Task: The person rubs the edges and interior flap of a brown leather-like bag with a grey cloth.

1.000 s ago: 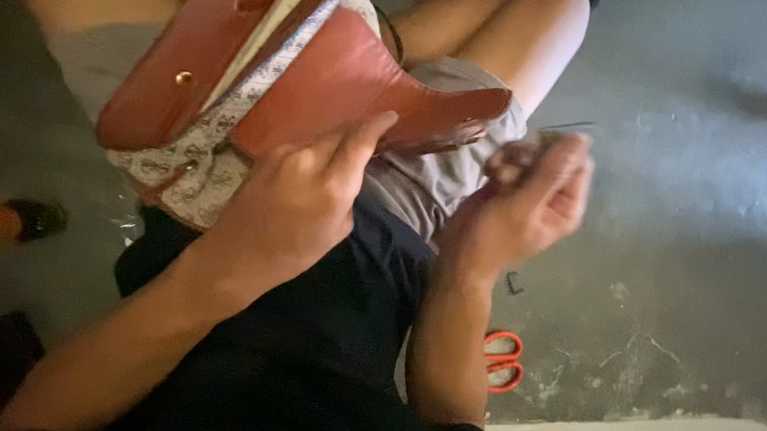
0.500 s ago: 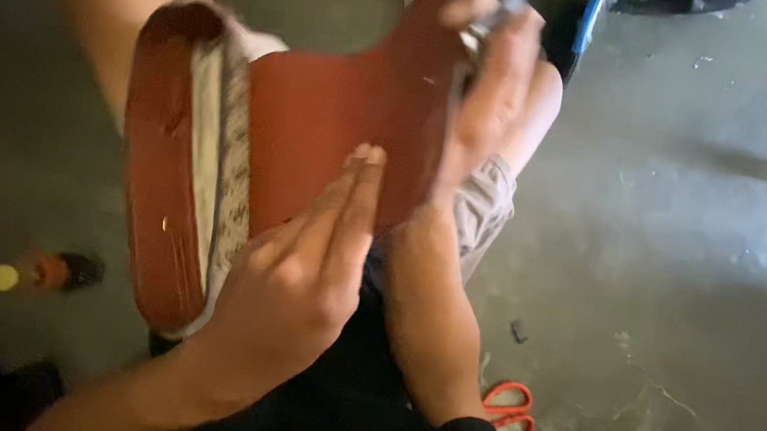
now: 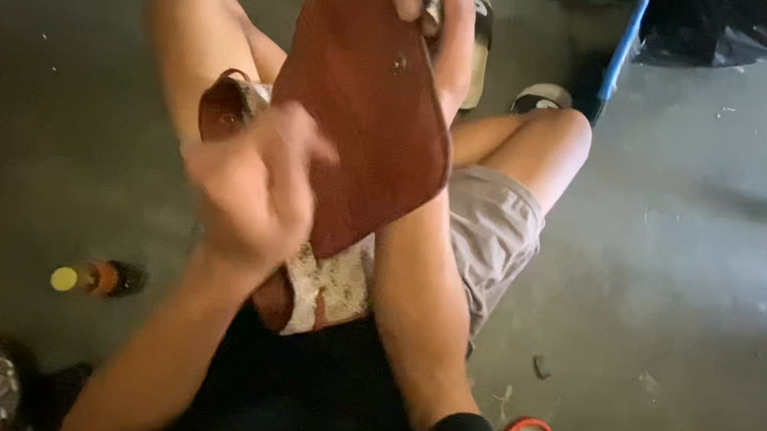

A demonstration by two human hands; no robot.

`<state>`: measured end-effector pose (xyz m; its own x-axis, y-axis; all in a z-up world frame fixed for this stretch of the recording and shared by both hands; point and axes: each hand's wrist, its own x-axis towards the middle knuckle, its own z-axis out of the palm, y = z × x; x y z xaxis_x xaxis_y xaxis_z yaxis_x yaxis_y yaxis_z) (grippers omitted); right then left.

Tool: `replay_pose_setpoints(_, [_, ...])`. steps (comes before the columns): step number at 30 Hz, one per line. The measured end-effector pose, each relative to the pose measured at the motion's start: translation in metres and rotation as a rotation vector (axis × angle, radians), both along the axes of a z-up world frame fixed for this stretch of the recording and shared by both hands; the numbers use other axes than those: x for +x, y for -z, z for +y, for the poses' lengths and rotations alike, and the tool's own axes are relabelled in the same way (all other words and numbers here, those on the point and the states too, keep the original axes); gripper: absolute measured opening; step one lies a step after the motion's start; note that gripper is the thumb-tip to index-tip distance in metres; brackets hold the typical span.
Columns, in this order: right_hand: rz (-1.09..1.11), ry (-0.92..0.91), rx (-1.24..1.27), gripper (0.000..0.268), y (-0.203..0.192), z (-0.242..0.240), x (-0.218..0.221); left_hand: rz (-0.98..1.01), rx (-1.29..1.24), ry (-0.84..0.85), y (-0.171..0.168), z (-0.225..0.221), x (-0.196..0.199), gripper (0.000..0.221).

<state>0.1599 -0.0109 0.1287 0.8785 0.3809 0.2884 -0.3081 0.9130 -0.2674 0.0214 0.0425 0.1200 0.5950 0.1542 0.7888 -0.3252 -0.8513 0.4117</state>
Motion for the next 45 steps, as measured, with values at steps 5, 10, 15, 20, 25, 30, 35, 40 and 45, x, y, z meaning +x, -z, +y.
replay_pose_setpoints(5, [0.043,0.158,-0.241,0.019,0.058,-0.022,0.032,0.179,-0.385,-0.045,0.024,0.014,0.008,0.066])
replay_pose_setpoints(10, [0.167,0.458,-0.535,0.014,0.024,-0.019,0.011,0.156,-0.268,0.272,0.000,0.001,0.016,0.055])
replay_pose_setpoints(15, [0.344,0.604,-0.753,0.036,0.012,-0.017,0.008,0.290,-0.056,0.325,0.003,-0.028,0.013,0.102])
replay_pose_setpoints(20, [0.017,0.657,-0.477,0.029,0.020,-0.020,0.001,0.237,-0.045,0.139,0.016,-0.049,0.017,0.048])
replay_pose_setpoints(25, [-0.143,0.816,-0.762,0.021,0.049,-0.026,0.020,0.289,-0.026,0.144,0.017,-0.046,0.017,0.049])
replay_pose_setpoints(30, [-0.060,0.880,-0.924,0.022,0.025,-0.023,0.000,0.243,-0.092,0.181,0.016,-0.047,0.013,0.044])
replay_pose_setpoints(35, [-0.311,1.105,-1.383,0.005,0.044,-0.032,0.004,0.270,-0.105,0.121,0.024,-0.045,0.011,0.051])
replay_pose_setpoints(40, [-0.336,1.110,-1.407,0.009,0.057,-0.032,-0.006,0.318,-0.186,0.150,0.039,-0.044,0.010,0.058])
replay_pose_setpoints(45, [-0.388,1.188,-1.365,0.017,0.058,-0.032,0.008,0.322,-0.174,0.138,0.037,-0.046,0.010,0.057])
